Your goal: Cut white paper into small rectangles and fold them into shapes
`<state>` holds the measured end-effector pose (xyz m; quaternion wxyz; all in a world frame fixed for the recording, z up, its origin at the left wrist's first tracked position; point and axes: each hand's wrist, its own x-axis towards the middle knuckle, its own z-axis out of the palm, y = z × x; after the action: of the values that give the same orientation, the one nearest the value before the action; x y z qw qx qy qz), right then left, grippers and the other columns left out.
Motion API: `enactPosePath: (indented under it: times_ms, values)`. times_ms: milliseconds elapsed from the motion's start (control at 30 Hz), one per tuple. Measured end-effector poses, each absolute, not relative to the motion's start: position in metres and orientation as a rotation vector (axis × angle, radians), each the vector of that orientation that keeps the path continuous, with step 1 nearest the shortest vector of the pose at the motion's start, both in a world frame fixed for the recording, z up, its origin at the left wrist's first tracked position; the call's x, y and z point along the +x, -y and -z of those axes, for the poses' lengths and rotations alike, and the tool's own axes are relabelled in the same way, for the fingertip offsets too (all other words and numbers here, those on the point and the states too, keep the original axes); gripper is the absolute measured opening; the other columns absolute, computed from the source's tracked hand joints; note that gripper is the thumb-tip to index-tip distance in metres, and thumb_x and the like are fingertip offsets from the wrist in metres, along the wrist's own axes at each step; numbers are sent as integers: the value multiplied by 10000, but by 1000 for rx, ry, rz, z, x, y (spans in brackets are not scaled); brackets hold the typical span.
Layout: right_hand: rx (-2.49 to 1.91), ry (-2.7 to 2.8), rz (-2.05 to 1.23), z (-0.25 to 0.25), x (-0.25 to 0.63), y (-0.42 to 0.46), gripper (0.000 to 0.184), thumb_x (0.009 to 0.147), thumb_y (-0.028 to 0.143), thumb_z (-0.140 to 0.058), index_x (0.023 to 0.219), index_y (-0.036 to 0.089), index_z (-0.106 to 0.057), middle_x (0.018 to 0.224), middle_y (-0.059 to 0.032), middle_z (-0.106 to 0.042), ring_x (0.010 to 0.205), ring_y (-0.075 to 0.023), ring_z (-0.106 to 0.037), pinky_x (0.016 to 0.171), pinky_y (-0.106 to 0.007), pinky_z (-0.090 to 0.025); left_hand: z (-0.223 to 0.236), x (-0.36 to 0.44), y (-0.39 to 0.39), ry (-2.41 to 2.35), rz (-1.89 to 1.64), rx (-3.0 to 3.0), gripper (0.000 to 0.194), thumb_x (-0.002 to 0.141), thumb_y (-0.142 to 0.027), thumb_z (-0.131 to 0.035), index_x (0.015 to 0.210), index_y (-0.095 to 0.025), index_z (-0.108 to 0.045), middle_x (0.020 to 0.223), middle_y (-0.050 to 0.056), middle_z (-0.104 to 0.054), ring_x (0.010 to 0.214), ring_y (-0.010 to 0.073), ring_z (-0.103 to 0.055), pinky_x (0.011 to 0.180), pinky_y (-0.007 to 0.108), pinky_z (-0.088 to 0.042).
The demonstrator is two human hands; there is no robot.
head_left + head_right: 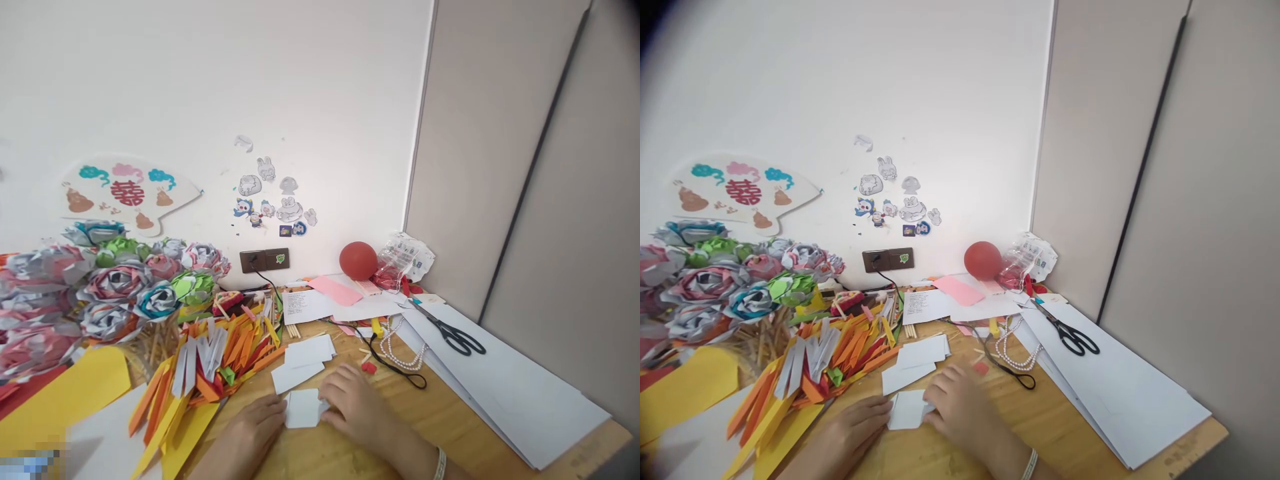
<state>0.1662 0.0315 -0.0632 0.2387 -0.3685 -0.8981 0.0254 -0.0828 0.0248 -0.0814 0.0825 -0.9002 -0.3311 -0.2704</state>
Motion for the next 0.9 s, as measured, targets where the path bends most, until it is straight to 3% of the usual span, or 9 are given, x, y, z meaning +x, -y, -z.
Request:
enactPosePath:
  times_ms: [133, 433, 533, 667, 900]
  values:
    - [-947, 2577, 61, 71, 166, -37, 86, 849, 292, -604, 864, 212, -631, 893, -32, -650, 847, -201, -516, 824, -355, -360, 79, -81, -24, 921, 817, -2728, 270, 910, -230, -420, 977, -266, -678, 932, 37, -749, 925, 187, -683, 811, 270, -566]
    - [-934, 2556, -37, 69, 163, -34, 202, 797, 399, -658, 865, 213, -617, 897, -9, -622, 875, -178, -519, 771, -294, -375, 64, -85, -21, 992, 721, -2864, 244, 911, -219, -440, 994, -252, -668, 994, 41, -726, 959, 171, -657, 852, 273, -533]
    - [-941, 2580, 107, 73, 161, -34, 142, 843, 335, -613, 833, 194, -605, 860, -21, -616, 833, -182, -513, 759, -303, -374, 63, -85, -23, 991, 739, -2857, 220, 910, -220, -449, 988, -235, -654, 997, 53, -714, 939, 175, -653, 843, 288, -529]
    - [-913, 2583, 229, 75, 158, -32, 102, 886, 199, -525, 805, 185, -585, 824, -24, -600, 804, -175, -494, 757, -302, -367, 60, -81, -23, 956, 774, -2816, 193, 900, -212, -456, 881, -196, -647, 884, 66, -701, 830, 176, -654, 740, 266, -539]
    - [-1057, 2435, 30, 65, 152, -20, 45, 800, 204, -598, 779, 197, -559, 880, -8, -562, 862, -175, -479, 741, -290, -345, 54, -68, -15, 1287, 728, -2745, 182, 841, -141, -479, 705, -197, -585, 820, 44, -636, 772, 179, -604, 673, 272, -510]
